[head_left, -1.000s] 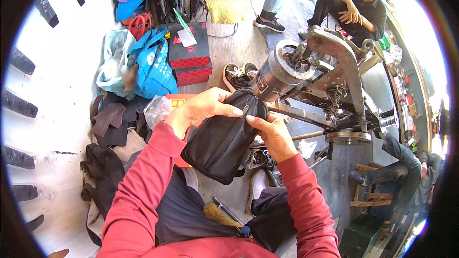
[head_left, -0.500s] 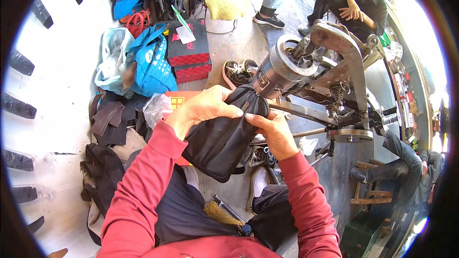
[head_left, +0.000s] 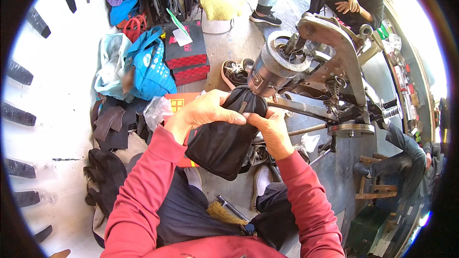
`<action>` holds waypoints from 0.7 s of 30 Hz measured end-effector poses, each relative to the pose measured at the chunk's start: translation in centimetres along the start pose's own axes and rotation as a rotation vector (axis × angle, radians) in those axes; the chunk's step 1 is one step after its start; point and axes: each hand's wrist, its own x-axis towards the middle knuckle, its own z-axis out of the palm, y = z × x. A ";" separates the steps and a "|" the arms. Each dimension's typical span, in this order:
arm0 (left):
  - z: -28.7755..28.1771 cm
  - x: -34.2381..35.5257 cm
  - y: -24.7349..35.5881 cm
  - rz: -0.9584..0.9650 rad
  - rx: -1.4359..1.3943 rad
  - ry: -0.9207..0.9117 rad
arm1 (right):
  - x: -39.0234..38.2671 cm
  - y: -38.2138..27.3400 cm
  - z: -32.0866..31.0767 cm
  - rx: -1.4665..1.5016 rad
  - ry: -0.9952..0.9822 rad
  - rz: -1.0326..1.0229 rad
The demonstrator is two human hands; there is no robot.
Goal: The person uses a sewing machine to stitch a black pouch, guiding the material under the needle and rotating it to sew along the edges. The person occasionally pauses to adjust the pouch and continues stitching until the end of the clip.
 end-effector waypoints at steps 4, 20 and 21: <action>0.4 0.1 -0.1 -0.007 -0.002 0.035 | 0.1 0.1 0.1 -0.009 0.011 0.005; 0.6 0.2 -1.1 0.040 -0.129 -0.018 | 0.2 0.5 0.1 0.150 0.035 -0.019; 0.6 0.2 -1.1 0.063 -0.106 -0.027 | 0.2 0.6 0.3 0.157 0.040 -0.035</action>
